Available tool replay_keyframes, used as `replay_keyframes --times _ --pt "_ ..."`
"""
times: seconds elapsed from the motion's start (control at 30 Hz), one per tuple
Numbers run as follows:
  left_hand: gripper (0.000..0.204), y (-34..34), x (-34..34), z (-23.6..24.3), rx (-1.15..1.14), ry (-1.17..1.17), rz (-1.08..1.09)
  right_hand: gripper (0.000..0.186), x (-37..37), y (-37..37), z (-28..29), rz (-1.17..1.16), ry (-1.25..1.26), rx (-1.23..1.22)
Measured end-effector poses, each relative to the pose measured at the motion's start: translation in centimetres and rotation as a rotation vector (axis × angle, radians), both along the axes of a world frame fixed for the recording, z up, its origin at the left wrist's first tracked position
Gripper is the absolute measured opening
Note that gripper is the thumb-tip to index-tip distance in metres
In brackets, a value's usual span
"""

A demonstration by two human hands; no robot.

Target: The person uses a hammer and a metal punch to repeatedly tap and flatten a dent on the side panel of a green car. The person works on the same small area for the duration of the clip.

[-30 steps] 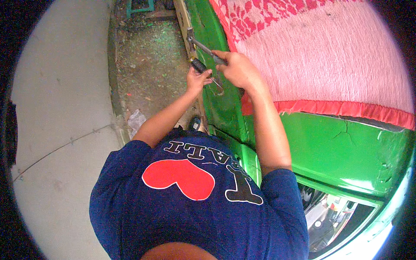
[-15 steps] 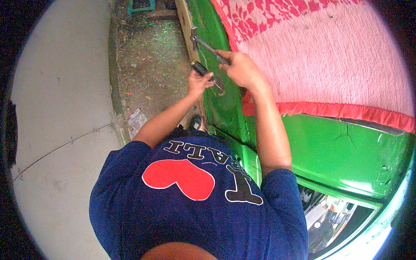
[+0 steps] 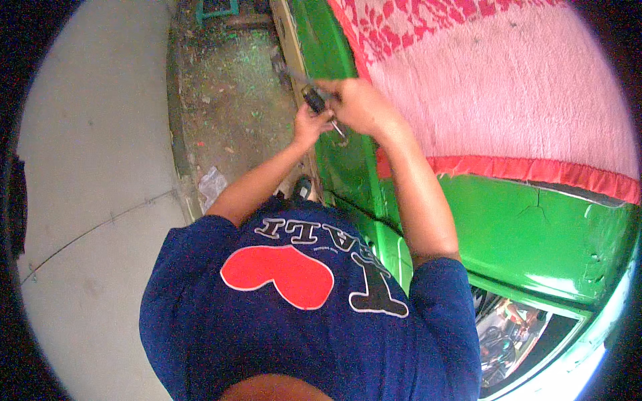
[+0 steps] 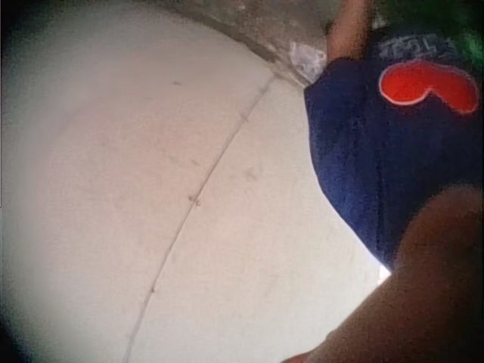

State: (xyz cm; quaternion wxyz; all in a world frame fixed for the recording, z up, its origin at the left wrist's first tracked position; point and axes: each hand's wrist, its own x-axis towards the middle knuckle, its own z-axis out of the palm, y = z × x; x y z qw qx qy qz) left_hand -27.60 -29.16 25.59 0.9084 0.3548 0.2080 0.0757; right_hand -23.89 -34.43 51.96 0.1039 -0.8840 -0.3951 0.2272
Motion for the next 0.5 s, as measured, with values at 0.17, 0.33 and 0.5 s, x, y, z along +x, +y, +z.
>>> replay_keyframes --times 0.17,0.33,0.5 --pt "0.045 0.4 0.1 0.2 0.035 0.011 -0.012 0.046 0.5 -0.9 -0.8 -0.172 -0.018 0.306" --pt "0.041 0.4 -0.3 -0.7 0.003 -0.010 0.018 0.047 0.5 -2.6 -1.2 -0.224 -0.004 0.235" --pt "0.039 0.5 -0.7 -0.9 0.003 -0.027 -0.039 0.048 0.3 -3.2 -1.6 -0.247 -0.008 0.182"
